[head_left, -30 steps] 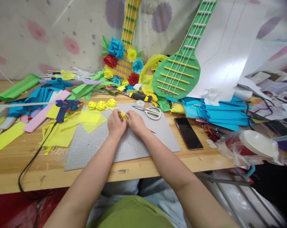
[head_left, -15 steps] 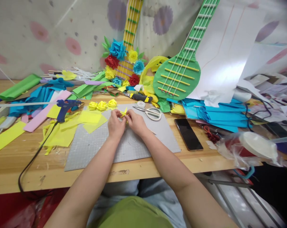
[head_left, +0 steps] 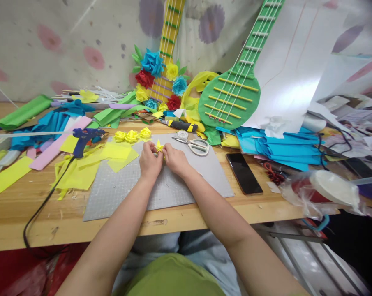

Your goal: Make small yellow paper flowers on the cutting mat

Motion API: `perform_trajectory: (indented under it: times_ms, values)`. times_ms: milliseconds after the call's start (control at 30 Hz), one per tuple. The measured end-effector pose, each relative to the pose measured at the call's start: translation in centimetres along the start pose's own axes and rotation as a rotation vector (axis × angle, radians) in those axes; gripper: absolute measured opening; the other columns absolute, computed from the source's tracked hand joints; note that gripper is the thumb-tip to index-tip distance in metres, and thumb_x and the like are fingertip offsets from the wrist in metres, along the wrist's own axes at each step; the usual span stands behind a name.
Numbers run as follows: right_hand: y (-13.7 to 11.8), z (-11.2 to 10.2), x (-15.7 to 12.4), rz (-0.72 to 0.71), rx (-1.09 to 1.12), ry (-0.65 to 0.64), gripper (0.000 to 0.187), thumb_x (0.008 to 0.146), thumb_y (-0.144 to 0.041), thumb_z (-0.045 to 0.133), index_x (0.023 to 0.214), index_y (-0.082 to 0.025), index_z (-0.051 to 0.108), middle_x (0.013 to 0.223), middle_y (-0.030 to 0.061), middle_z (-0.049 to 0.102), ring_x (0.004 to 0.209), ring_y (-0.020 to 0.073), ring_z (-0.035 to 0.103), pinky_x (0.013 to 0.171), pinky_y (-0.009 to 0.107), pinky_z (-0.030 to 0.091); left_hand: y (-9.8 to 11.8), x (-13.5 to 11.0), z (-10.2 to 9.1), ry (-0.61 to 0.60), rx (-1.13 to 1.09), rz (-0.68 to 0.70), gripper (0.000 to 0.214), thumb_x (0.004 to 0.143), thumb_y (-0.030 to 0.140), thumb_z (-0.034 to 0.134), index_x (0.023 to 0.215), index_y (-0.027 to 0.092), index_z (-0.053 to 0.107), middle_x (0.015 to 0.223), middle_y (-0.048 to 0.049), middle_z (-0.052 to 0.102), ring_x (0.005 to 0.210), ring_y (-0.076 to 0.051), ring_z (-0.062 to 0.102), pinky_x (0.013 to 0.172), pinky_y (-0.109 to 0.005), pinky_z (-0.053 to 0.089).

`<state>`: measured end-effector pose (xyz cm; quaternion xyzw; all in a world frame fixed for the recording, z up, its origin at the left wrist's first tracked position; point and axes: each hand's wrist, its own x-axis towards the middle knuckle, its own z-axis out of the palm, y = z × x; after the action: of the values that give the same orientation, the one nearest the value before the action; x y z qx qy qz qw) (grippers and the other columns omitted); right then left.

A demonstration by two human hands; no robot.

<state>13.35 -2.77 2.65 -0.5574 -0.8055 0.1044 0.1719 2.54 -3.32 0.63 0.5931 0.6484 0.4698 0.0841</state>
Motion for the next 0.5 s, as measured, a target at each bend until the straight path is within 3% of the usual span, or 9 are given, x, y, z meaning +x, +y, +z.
perform_trajectory:
  times_ms: [200,500]
  values:
    - [0.33,-0.24,-0.17,-0.08,0.108,0.044,0.017,0.087,-0.029,0.032,0.098,-0.018,0.041,0.09,0.0044,0.062,0.076,0.0153,0.057,0.06,0.023,0.034,-0.27,0.11,0.13,0.014,-0.101,0.032,0.026,0.067,0.016,0.053,0.089,0.021,0.04,0.078,-0.0006,0.055,0.073,-0.013,0.056,0.069,-0.026,0.044]
    - [0.4,-0.15,0.13,0.027,-0.028,0.078,0.022,0.089,-0.03,0.031,0.098,-0.022,0.049,0.09,0.0021,0.061,0.081,0.0149,0.054,0.061,0.024,0.032,-0.24,-0.05,0.1,-0.015,-0.091,0.033,0.021,0.069,0.019,0.052,0.086,0.021,0.04,0.078,0.0003,0.054,0.071,-0.012,0.056,0.066,-0.025,0.043]
